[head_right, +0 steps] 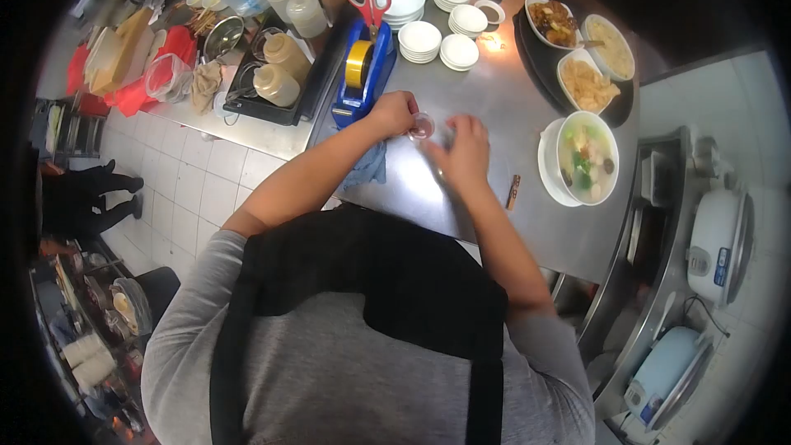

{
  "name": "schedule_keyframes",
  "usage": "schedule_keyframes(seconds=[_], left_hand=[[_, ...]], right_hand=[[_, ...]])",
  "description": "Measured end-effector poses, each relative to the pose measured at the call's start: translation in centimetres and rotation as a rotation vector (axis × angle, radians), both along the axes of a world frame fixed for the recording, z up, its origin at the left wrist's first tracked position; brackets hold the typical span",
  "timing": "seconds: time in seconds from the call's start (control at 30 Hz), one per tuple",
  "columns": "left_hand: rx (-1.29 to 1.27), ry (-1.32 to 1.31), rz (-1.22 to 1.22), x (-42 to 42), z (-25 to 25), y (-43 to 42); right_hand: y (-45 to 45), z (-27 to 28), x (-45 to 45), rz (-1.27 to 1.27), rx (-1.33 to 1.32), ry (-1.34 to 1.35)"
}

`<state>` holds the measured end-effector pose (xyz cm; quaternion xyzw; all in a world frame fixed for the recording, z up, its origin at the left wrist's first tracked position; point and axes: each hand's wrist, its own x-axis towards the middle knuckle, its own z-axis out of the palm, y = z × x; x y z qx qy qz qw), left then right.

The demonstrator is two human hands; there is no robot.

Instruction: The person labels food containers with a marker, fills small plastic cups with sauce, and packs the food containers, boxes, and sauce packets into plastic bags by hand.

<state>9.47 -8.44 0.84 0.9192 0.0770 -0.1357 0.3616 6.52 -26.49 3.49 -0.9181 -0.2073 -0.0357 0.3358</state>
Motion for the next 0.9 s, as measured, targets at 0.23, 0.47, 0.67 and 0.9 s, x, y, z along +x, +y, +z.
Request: schedule_keyframes(seconds=[0.23, 0.47, 0.67, 0.9], left_hand=[[-0.032, -0.156, 0.073, -1.5, -0.9, 0.3], [-0.236, -0.356, -0.036, -10.5, 4.0, 3.1], [-0.237, -0.53, 0.008, -18.9, 12.4, 18.0], [0.459, -0.64, 0.85, -19.4, 12.0, 42.2]], right_hand=[[-2.2, -1.0, -3.6, 0.117, 0.17, -0.094], [3.1, -3.0, -0.9, 0.153, 0.162, -0.116], [1.7, 2.0, 1.9, 0.099, 0.319, -0.167], [18.2, 21.7, -2.2, 0.396, 0.343, 0.029]])
